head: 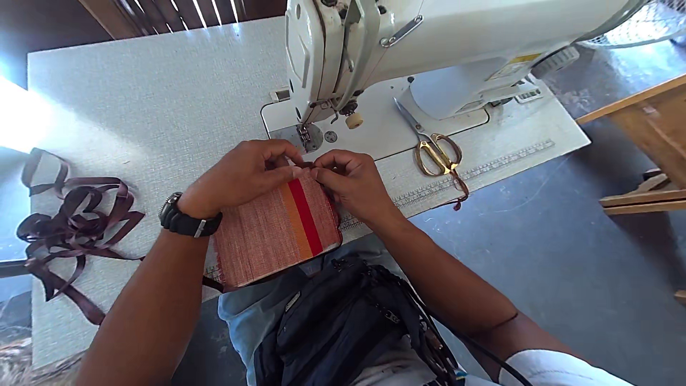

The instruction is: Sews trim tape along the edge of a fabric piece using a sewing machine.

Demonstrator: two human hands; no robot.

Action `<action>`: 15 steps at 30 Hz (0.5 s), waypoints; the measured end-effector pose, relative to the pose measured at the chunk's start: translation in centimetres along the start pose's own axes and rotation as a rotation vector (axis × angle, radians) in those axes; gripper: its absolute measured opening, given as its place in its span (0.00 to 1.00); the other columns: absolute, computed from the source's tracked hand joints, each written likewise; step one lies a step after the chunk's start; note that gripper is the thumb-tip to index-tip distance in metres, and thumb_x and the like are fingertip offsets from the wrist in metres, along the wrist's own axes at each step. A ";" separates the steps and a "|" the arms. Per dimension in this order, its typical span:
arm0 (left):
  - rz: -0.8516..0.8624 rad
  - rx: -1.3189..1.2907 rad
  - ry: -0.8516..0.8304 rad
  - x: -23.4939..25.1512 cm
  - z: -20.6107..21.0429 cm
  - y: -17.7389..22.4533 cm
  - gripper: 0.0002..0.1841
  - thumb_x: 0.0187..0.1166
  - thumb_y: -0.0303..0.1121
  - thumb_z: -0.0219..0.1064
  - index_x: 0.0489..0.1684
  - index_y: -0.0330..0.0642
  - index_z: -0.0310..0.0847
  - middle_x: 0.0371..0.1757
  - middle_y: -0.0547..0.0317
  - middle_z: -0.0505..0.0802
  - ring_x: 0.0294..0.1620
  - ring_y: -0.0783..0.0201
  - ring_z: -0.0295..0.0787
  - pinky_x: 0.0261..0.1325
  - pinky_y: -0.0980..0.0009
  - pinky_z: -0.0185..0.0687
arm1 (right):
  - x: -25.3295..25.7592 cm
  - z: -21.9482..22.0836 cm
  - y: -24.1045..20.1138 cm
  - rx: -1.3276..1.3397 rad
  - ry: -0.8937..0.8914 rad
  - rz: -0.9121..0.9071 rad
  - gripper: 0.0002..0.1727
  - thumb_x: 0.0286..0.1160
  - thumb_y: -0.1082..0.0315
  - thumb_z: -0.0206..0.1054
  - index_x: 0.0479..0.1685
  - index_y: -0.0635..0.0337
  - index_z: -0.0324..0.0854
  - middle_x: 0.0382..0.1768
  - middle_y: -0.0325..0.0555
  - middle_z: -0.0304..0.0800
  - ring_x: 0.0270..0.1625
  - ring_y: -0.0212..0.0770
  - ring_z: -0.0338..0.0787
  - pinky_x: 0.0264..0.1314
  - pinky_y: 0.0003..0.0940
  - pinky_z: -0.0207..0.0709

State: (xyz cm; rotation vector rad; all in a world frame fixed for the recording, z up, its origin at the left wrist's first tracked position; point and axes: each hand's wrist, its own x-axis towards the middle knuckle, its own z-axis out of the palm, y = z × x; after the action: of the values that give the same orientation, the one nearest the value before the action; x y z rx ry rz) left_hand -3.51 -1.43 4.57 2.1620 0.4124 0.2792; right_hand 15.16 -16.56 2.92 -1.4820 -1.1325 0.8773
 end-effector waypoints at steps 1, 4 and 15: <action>0.005 0.013 -0.015 -0.1 -0.3 0.0 0.10 0.82 0.43 0.69 0.54 0.53 0.89 0.29 0.72 0.91 0.28 0.75 0.86 0.31 0.75 0.84 | -0.1 -0.1 0.0 0.001 0.005 -0.018 0.04 0.79 0.71 0.70 0.39 0.60 0.89 0.25 0.42 0.87 0.16 0.32 0.76 0.16 0.24 0.70; 0.032 0.051 -0.042 -0.5 -0.9 0.0 0.07 0.82 0.41 0.70 0.47 0.53 0.90 0.33 0.73 0.94 0.34 0.77 0.90 0.39 0.75 0.88 | -0.4 -0.6 0.1 -0.009 0.017 -0.104 0.03 0.79 0.72 0.70 0.41 0.60 0.90 0.26 0.41 0.88 0.17 0.31 0.77 0.16 0.23 0.71; 0.114 0.044 0.067 -0.5 -0.1 0.7 0.09 0.82 0.40 0.68 0.53 0.51 0.90 0.37 0.72 0.94 0.37 0.77 0.91 0.42 0.76 0.89 | -0.6 -0.4 0.6 0.012 0.022 -0.169 0.03 0.77 0.73 0.70 0.40 0.61 0.89 0.25 0.41 0.86 0.17 0.30 0.75 0.16 0.22 0.70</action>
State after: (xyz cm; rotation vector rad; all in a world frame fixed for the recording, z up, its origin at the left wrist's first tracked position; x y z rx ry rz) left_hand -3.85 -1.93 5.12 2.2280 0.3370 0.4107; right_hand 15.47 -17.26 2.43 -1.3608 -1.2152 0.7483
